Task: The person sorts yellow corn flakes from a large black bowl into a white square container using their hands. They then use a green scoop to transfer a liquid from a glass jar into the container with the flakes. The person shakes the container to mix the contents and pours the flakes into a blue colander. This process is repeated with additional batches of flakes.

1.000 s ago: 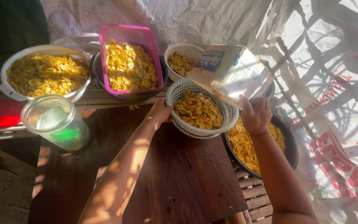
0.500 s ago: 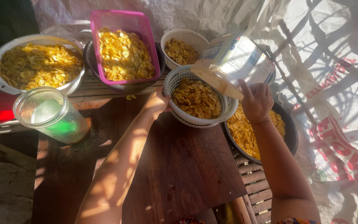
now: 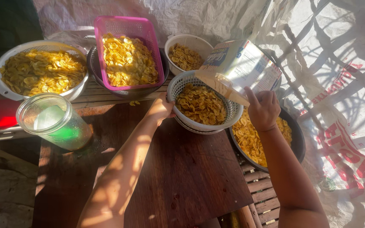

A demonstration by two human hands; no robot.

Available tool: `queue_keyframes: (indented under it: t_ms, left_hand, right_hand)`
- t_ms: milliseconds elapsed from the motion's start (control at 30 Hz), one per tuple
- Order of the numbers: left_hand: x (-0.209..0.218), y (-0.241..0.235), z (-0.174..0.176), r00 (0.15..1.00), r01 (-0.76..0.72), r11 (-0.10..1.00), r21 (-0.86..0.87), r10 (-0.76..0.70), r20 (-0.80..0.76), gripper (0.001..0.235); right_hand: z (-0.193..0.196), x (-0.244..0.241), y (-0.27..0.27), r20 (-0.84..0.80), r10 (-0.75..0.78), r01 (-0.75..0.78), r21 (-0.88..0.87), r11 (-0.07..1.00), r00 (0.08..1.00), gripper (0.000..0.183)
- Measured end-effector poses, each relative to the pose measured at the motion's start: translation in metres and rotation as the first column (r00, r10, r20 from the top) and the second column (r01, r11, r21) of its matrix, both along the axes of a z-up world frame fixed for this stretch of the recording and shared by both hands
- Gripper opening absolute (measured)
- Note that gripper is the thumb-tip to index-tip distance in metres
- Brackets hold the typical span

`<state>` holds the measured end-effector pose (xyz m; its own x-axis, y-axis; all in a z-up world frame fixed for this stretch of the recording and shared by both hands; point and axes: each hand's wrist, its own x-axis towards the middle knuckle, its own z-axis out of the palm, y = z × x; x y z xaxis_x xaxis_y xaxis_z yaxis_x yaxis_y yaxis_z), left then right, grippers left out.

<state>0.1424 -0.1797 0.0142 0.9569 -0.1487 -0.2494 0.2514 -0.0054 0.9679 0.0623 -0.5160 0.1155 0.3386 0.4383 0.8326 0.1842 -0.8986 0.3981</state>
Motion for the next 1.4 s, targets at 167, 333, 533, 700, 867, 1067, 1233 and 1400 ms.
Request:
queue_keyframes:
  t_ms: [167,333,533,700,867,1067,1233,1400]
  left_hand:
    - [0.002,0.001,-0.003,1.0,-0.003,0.999,-0.032,0.004,0.007,0.044]
    - [0.002,0.001,-0.007,1.0,-0.009,0.999,-0.034,0.01,0.005,0.044]
    - [-0.002,0.002,-0.002,1.0,-0.009,0.999,-0.04,0.009,0.004,0.046]
    - [0.0,0.002,-0.003,1.0,-0.021,1.0,-0.022,0.021,-0.005,0.054]
    - [0.009,0.003,-0.021,0.963,-0.112,0.968,0.226,0.05,0.263,0.055]
    - [0.0,0.039,0.053,0.805,-0.344,0.85,0.4,0.048,0.591,0.048]
    - [-0.067,0.086,0.149,0.538,-0.475,0.837,0.272,0.032,0.842,0.055]
    - [-0.154,0.133,0.157,0.835,-0.404,0.791,0.46,0.112,0.539,0.033]
  right_hand:
    - [-0.001,0.0,0.0,0.024,-0.003,0.003,-0.009,1.0,1.0,0.043]
    - [-0.001,-0.002,0.0,0.03,0.003,-0.003,-0.009,1.0,1.0,0.042]
    - [-0.002,0.0,-0.001,0.039,0.01,-0.009,-0.036,0.999,0.999,0.045]
    - [-0.003,0.001,-0.002,0.056,0.008,-0.008,-0.005,1.0,0.998,0.044]
    - [-0.002,0.016,-0.006,0.013,-0.038,0.034,0.268,0.963,0.999,0.048]
    - [0.034,0.043,0.03,-0.001,0.519,-0.237,0.889,0.393,0.855,0.067]
    - [0.068,0.049,0.115,-0.218,0.77,0.229,0.969,0.097,0.599,0.061]
    - [0.062,0.018,0.192,-0.48,0.863,0.366,0.84,0.401,0.155,0.055]
